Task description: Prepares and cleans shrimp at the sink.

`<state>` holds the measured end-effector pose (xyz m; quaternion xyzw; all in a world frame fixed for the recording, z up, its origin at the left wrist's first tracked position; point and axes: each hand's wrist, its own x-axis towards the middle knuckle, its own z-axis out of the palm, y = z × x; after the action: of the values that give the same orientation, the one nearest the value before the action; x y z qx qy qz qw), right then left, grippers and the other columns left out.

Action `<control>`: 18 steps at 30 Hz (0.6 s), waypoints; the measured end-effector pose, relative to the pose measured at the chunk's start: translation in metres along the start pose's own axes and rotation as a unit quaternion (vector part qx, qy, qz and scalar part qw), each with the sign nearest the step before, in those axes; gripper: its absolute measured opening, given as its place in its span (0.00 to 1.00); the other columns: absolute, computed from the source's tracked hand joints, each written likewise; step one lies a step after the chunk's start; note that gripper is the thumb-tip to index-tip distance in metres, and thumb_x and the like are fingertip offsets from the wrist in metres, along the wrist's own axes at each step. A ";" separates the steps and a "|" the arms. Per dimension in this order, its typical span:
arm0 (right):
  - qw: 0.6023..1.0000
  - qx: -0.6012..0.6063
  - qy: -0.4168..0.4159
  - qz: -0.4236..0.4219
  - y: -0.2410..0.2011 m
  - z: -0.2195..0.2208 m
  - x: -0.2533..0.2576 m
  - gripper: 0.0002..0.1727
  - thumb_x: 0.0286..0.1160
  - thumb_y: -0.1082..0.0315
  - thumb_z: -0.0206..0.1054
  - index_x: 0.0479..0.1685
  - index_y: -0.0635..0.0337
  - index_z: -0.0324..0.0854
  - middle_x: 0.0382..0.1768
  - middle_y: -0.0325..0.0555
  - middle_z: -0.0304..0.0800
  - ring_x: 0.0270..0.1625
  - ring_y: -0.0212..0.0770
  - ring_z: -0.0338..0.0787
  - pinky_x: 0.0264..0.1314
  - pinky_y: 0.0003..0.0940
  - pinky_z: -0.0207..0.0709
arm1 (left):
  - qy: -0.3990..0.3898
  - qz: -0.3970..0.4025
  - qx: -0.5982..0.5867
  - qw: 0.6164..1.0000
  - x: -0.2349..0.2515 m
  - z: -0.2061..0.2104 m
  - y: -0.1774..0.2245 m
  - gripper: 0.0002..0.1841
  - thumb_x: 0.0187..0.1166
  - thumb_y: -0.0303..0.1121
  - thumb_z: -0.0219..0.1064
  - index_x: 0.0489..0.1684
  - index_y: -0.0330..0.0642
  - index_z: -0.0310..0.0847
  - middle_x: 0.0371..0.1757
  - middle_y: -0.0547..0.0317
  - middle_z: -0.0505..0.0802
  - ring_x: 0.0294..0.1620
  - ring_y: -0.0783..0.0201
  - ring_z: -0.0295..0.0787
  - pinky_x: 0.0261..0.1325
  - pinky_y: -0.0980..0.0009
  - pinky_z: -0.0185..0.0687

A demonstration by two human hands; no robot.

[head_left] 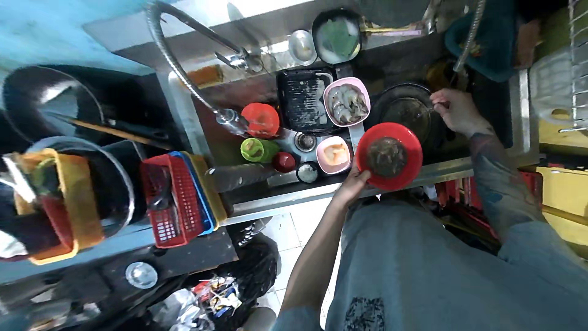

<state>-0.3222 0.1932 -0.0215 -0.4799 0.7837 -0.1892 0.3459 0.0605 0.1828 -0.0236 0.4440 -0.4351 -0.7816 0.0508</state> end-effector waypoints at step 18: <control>0.888 -0.336 -0.203 -0.239 -0.033 0.043 -0.015 0.35 0.86 0.33 0.46 0.89 0.33 0.67 0.90 0.40 0.64 0.93 0.65 0.53 0.89 0.79 0.34 | -0.008 -0.014 -0.223 0.975 0.089 0.081 0.036 0.37 0.77 0.24 0.55 0.90 0.54 0.48 0.60 0.42 0.87 0.53 0.45 0.91 0.52 0.47 0.91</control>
<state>-0.2662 0.1928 -0.0250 -0.7682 0.5748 0.1102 0.2596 -0.0638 0.1699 -0.0371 0.4217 -0.2435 -0.8631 0.1340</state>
